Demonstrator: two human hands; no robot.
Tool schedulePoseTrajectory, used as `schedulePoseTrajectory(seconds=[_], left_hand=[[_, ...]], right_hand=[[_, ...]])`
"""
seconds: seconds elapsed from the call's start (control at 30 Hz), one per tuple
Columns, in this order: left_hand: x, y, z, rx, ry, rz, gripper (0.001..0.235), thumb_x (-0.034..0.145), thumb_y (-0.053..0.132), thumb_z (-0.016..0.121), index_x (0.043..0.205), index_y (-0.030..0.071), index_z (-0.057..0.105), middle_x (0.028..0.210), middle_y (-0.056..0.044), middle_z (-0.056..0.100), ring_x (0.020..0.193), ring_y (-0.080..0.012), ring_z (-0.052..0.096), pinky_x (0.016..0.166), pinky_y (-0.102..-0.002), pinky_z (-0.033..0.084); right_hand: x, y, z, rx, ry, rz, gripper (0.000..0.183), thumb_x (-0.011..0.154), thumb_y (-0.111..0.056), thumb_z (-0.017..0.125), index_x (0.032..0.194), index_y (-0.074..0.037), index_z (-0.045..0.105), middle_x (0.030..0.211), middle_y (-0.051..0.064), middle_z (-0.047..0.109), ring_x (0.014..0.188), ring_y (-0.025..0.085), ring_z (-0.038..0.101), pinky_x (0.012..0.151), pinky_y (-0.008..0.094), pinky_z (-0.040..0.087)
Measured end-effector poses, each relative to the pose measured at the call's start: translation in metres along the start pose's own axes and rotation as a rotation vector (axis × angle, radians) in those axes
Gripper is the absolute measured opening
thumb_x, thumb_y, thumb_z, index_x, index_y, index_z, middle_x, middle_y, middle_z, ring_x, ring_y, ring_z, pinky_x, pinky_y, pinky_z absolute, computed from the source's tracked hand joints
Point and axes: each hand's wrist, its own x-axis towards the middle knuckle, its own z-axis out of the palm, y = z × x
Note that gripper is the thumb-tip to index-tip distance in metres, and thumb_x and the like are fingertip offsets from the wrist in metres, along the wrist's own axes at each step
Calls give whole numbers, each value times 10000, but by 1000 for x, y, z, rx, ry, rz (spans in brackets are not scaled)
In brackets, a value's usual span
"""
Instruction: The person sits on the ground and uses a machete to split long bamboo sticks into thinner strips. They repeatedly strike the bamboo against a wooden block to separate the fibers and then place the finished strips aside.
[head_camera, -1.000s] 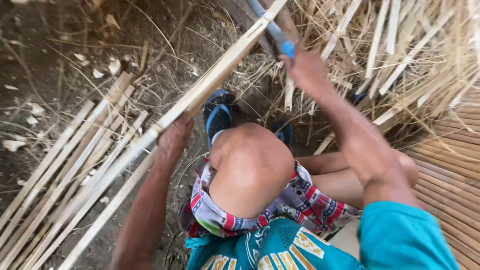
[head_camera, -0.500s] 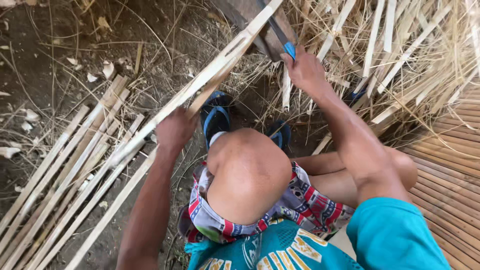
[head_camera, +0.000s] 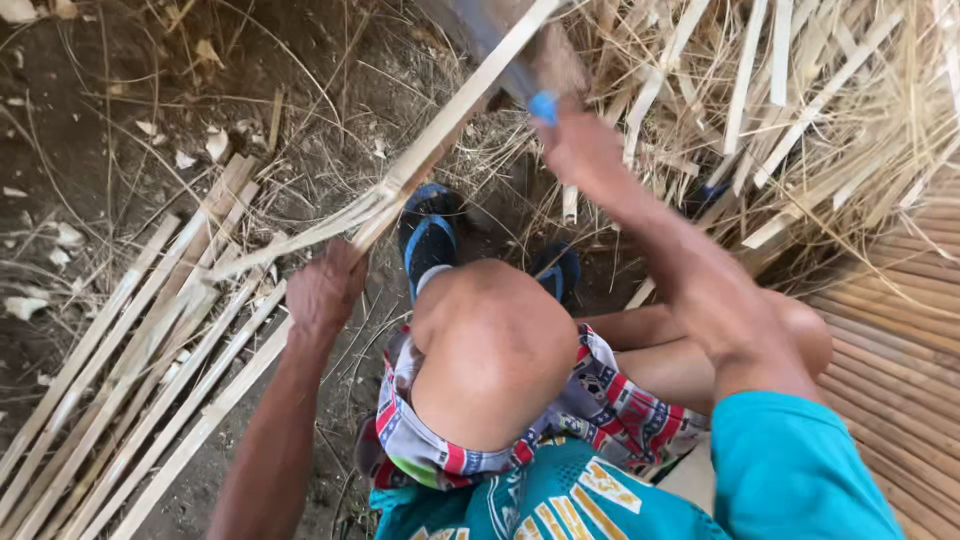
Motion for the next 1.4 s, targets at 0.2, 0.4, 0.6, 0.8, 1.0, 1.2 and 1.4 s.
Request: schedulePoseTrajectory(seconds=[0.2,0.4,0.6,0.8,1.0,1.2,1.4], left_hand=[[-48,-44,22,198,0,152,162,1085,366,660,1122,212,624,900,-104,699,735,-312,703,632,-479,564],[-10,11,-15,-132,-55,-122,792,830,486,818,1426,71,502,1179,-182,605,1166,-326,556,1079,-491,439],[102,78,-24,-74,350,233,974,800,516,825,1483,-6,367,1465,-242,488,1383,-401,433,1142,-563,306],[171,92,-9,-63,-223,-38,847,858,497,808,1432,36,389,1334,-224,547,1114,-374,644,1025,-571,486],[149,96,-10,-87,-140,-74,691,914,401,761,1357,-3,419,878,-179,710,674,-311,731,551,-451,613],[74,60,-22,-57,-164,-99,566,899,394,717,1271,46,473,851,-226,718,716,-394,721,625,-521,601],[68,62,-4,31,-53,-3,636,903,320,659,1390,-28,443,853,-233,723,721,-426,725,620,-544,594]], right_hand=[[31,45,-42,-21,79,67,465,1120,-491,477,1222,-50,585,740,117,639,590,223,647,526,452,552],[29,64,-32,-216,76,-24,531,1143,-489,458,1195,36,517,713,156,618,562,302,616,469,464,502],[34,69,-16,-145,76,5,454,1134,-465,474,1132,-11,487,675,132,606,565,302,619,540,486,508],[29,58,-10,-73,59,68,439,1135,-454,453,1147,-16,483,678,113,600,520,272,597,502,461,512],[-9,-4,13,17,-37,-82,548,1109,-449,408,1309,61,433,660,70,591,443,195,565,366,403,484],[22,26,-2,-189,150,-190,561,1160,-491,420,1200,60,513,625,62,590,447,208,545,372,383,447],[-30,15,25,-325,144,-527,531,1096,-550,502,1069,-30,608,621,103,644,578,293,658,811,694,385]])
